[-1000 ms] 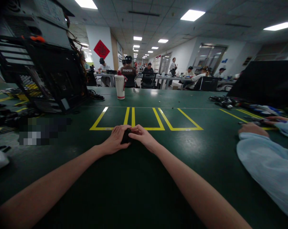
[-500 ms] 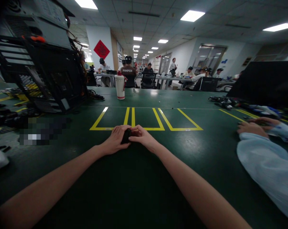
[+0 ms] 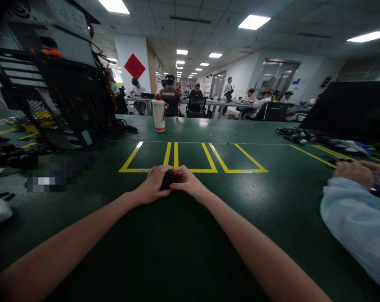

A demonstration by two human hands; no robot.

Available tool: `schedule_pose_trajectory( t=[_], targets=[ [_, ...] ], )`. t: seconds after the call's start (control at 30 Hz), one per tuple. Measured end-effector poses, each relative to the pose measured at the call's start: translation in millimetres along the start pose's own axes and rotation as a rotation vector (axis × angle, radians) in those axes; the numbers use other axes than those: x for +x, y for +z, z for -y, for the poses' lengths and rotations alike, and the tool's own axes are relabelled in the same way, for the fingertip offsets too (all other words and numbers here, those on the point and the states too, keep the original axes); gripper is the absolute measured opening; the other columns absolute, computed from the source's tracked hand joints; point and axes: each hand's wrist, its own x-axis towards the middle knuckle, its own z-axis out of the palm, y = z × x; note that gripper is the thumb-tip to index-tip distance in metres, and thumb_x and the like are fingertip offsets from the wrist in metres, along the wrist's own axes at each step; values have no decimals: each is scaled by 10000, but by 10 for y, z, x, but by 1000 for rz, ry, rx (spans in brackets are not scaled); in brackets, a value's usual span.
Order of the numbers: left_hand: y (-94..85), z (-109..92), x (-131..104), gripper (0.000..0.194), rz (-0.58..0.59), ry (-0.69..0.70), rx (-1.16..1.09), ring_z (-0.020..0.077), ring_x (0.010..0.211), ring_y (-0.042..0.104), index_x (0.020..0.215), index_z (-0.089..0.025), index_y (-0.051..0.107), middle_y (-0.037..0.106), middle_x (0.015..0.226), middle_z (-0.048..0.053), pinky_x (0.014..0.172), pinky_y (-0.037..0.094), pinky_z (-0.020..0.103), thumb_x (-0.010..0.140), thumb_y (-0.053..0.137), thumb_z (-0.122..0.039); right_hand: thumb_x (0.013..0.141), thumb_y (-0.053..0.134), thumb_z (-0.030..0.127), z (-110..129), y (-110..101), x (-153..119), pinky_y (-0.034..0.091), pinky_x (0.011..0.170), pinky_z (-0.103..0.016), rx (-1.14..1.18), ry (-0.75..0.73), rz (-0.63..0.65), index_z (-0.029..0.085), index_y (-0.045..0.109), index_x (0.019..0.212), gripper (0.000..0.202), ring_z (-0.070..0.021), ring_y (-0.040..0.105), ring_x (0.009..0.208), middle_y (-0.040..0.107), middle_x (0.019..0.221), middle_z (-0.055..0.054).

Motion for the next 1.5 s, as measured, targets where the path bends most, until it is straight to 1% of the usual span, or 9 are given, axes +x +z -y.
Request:
schedule_pose_trajectory(
  t=[0.17, 0.37, 0.6, 0.73, 0.9, 1.17, 1.3, 1.37, 1.5],
  targets=[
    [-14, -14, 8, 580, -1, 1, -2, 237, 1108, 363, 1202, -188, 245, 394, 1178, 86, 957, 255, 402, 720, 559, -263, 707, 599, 219, -8, 36, 3, 371, 879, -342, -2, -2, -91, 210, 520, 868, 179, -135, 526, 907, 575, 906, -5],
    [-20, -18, 4, 588, 6, 2, 11, 237, 1108, 360, 1208, -175, 246, 392, 1182, 93, 960, 254, 394, 723, 561, -275, 667, 635, 211, -43, -22, 51, 359, 907, -360, -10, 60, -82, 197, 547, 901, 250, -152, 521, 938, 572, 961, -23],
    [-13, -13, -5, 594, -4, 2, -11, 237, 1103, 371, 1202, -198, 248, 395, 1179, 83, 960, 253, 415, 710, 572, -263, 602, 679, 126, -27, -18, 17, 362, 902, -340, 5, -12, 6, 233, 510, 878, 341, -133, 521, 939, 572, 916, 20],
    [-13, -23, 2, 591, -9, -1, -17, 238, 1108, 369, 1203, -204, 246, 394, 1182, 80, 955, 260, 418, 711, 569, -258, 678, 626, 226, -42, 14, 23, 362, 891, -338, -11, -30, -69, 224, 523, 863, 212, -133, 526, 920, 576, 910, 8],
    [-12, -17, 5, 583, 0, -4, -2, 242, 1103, 367, 1206, -187, 246, 395, 1177, 89, 951, 266, 411, 718, 558, -258, 667, 635, 239, -52, 2, 52, 357, 905, -366, -34, 45, -116, 206, 531, 912, 268, -151, 526, 933, 579, 941, -21],
    [-14, -14, -1, 592, -9, -2, -21, 237, 1102, 372, 1201, -206, 249, 396, 1178, 79, 953, 259, 414, 708, 573, -258, 608, 678, 151, 16, 17, -14, 366, 905, -348, 21, -13, 17, 228, 498, 895, 348, -140, 517, 956, 563, 941, 12],
    [-23, -21, 1, 582, -3, -4, -24, 239, 1109, 371, 1205, -212, 242, 393, 1185, 79, 953, 260, 424, 720, 560, -260, 693, 611, 259, -13, 42, -5, 370, 888, -350, -12, -5, -80, 223, 517, 889, 220, -143, 525, 921, 575, 912, 0],
    [-22, -18, -2, 581, -3, -6, -21, 241, 1111, 371, 1206, -213, 241, 390, 1189, 80, 954, 258, 430, 722, 558, -260, 696, 607, 278, -33, 39, 17, 373, 880, -356, -23, 23, -121, 217, 523, 902, 231, -148, 531, 900, 582, 893, -8],
    [-12, -9, -5, 595, -12, -5, -15, 243, 1107, 374, 1206, -204, 241, 394, 1186, 86, 951, 262, 427, 713, 569, -264, 662, 638, 235, -23, 9, 43, 354, 905, -354, -21, 64, -98, 193, 544, 880, 241, -148, 525, 919, 577, 927, -20]
  ],
)
